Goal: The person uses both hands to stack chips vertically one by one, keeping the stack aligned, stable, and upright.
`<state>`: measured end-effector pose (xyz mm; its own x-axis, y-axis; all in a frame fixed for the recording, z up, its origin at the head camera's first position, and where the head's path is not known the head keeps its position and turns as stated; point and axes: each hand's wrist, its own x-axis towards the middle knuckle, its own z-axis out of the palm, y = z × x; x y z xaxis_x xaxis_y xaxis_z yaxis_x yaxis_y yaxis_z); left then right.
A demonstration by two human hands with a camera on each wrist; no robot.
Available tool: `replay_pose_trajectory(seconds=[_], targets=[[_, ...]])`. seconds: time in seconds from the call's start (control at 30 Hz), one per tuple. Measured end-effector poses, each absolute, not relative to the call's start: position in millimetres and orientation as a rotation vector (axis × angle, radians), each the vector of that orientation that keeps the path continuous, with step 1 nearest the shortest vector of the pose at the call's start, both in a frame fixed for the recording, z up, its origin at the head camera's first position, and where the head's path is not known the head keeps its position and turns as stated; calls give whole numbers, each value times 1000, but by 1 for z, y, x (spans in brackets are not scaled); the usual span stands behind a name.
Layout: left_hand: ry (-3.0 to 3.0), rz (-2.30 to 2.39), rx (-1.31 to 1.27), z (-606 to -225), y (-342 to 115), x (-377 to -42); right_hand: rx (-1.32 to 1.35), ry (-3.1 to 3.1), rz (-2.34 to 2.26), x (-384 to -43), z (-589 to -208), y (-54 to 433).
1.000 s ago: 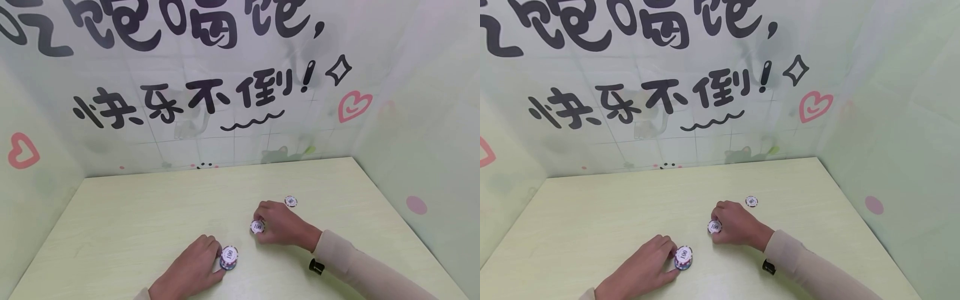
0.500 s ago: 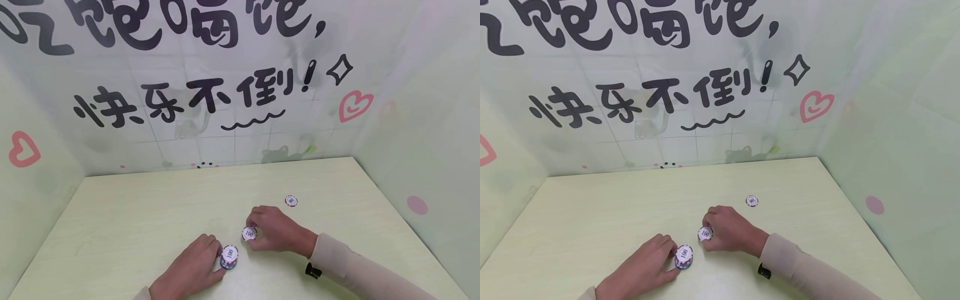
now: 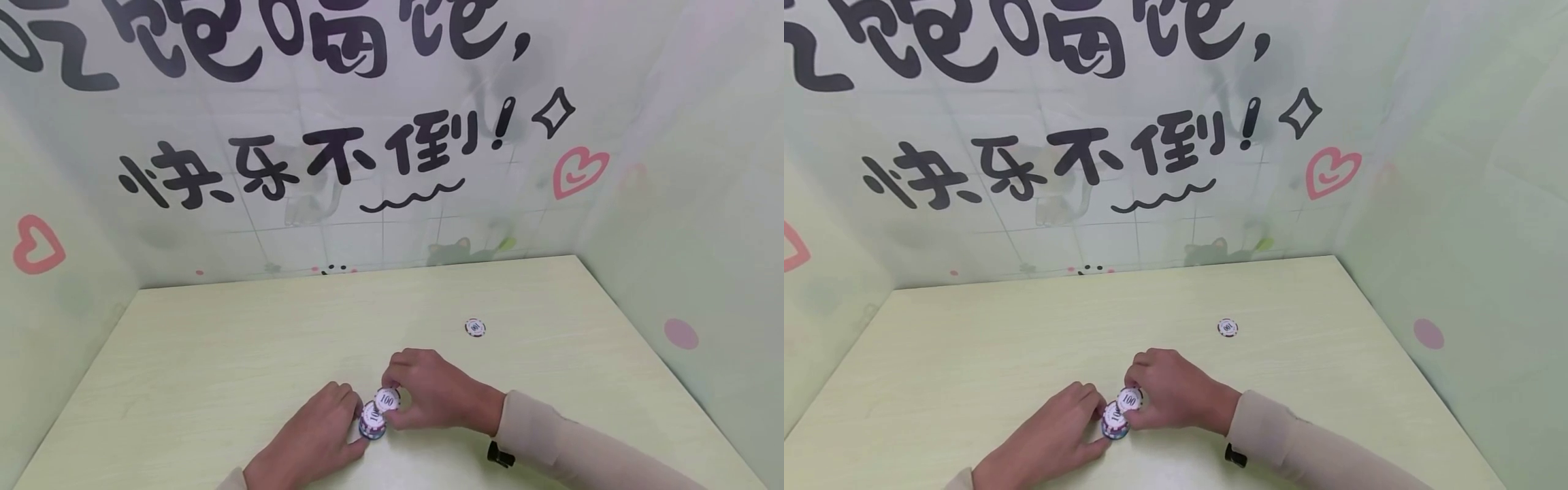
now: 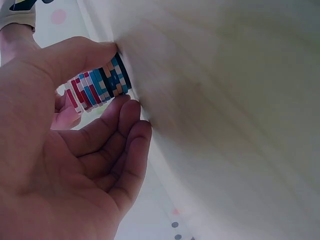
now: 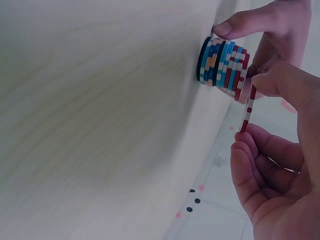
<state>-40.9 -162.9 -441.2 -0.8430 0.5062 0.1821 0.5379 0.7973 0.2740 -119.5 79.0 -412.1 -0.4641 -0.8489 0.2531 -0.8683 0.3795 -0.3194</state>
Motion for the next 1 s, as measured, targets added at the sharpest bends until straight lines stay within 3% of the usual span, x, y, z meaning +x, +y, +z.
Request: replay_pose_trajectory(seconds=[0.6, 1.0], targets=[[-2873, -492, -864, -441, -163, -42, 1673, -2495, 597, -110, -419, 66], [-2917, -483, -829, -441, -163, -42, 1550, -2542, 664, -123, -421, 86]])
